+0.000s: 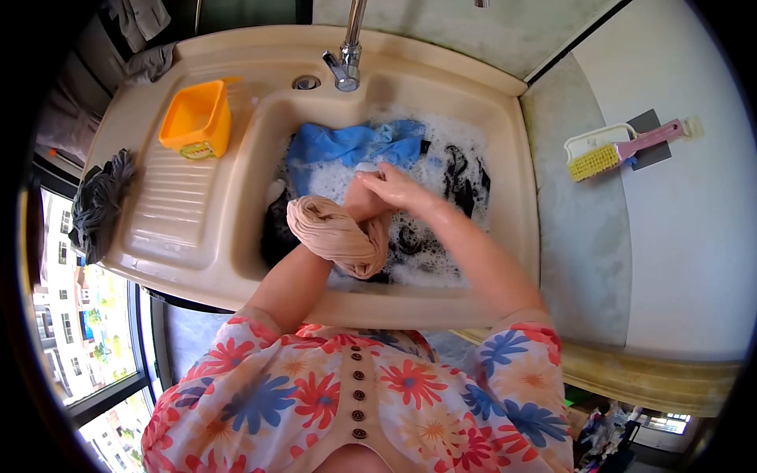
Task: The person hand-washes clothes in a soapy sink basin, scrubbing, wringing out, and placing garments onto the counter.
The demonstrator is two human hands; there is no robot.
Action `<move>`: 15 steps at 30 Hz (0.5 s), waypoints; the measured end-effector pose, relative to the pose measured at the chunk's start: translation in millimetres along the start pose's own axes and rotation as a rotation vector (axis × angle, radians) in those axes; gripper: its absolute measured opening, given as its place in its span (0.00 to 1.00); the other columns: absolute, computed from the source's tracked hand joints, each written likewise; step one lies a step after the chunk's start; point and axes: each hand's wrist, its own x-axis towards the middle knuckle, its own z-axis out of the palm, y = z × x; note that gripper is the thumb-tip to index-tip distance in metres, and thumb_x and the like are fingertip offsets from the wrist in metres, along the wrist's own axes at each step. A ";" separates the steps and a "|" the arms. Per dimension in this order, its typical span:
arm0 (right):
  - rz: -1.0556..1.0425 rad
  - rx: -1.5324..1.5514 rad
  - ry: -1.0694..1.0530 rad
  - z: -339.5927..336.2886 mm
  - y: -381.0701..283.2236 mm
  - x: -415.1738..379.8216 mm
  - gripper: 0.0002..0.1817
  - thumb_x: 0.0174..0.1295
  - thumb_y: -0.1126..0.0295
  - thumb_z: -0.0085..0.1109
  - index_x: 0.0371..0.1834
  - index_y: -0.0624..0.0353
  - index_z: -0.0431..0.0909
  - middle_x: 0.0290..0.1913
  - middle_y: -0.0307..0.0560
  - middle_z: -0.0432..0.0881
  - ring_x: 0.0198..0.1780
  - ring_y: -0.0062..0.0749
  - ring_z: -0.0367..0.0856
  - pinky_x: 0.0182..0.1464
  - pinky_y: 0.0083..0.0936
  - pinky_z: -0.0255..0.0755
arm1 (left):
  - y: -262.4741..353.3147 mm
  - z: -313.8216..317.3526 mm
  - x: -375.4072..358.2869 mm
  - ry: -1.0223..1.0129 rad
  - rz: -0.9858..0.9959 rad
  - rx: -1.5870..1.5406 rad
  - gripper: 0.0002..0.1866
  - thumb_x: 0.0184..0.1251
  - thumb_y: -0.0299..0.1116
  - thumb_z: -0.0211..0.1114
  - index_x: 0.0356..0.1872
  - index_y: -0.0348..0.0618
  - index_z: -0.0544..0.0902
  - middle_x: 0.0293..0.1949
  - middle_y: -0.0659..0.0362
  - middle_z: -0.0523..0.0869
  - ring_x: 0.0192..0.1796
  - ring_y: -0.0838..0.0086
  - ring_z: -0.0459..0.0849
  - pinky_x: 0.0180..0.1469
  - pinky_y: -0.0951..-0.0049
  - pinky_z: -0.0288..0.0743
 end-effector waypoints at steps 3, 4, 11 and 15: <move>-0.155 -0.214 -0.246 -32.9 -61.2 -35.4 0.47 0.51 0.48 0.62 0.65 0.69 0.51 0.54 0.59 0.71 0.55 0.35 0.71 0.57 0.28 0.65 | -1.6 -3.1 4.2 0.002 -0.029 -0.064 0.19 0.37 0.40 0.71 0.32 0.43 0.80 0.31 0.50 0.83 0.36 0.58 0.82 0.40 0.65 0.75; -0.201 -0.150 -0.370 -32.6 -77.6 -43.1 0.49 0.49 0.48 0.64 0.65 0.69 0.51 0.53 0.59 0.72 0.54 0.36 0.72 0.56 0.27 0.66 | -0.1 5.4 5.9 -0.002 -0.108 -0.097 0.18 0.38 0.40 0.70 0.31 0.42 0.80 0.31 0.49 0.83 0.35 0.58 0.81 0.39 0.65 0.75; -0.606 -0.492 -0.434 53.0 -107.3 -67.0 0.41 0.38 0.61 0.66 0.58 0.62 0.61 0.41 0.54 0.77 0.44 0.48 0.75 0.45 0.34 0.68 | 4.6 19.4 8.7 0.032 -0.332 -0.154 0.14 0.38 0.36 0.69 0.28 0.40 0.81 0.26 0.51 0.83 0.30 0.61 0.81 0.35 0.68 0.75; -0.770 -0.453 -0.176 64.5 -91.8 -79.5 0.29 0.40 0.69 0.61 0.50 0.57 0.68 0.38 0.50 0.76 0.44 0.46 0.74 0.50 0.38 0.64 | -14.6 -16.8 7.6 0.171 -0.208 -0.177 0.14 0.35 0.31 0.71 0.25 0.37 0.79 0.23 0.54 0.82 0.29 0.67 0.81 0.36 0.70 0.75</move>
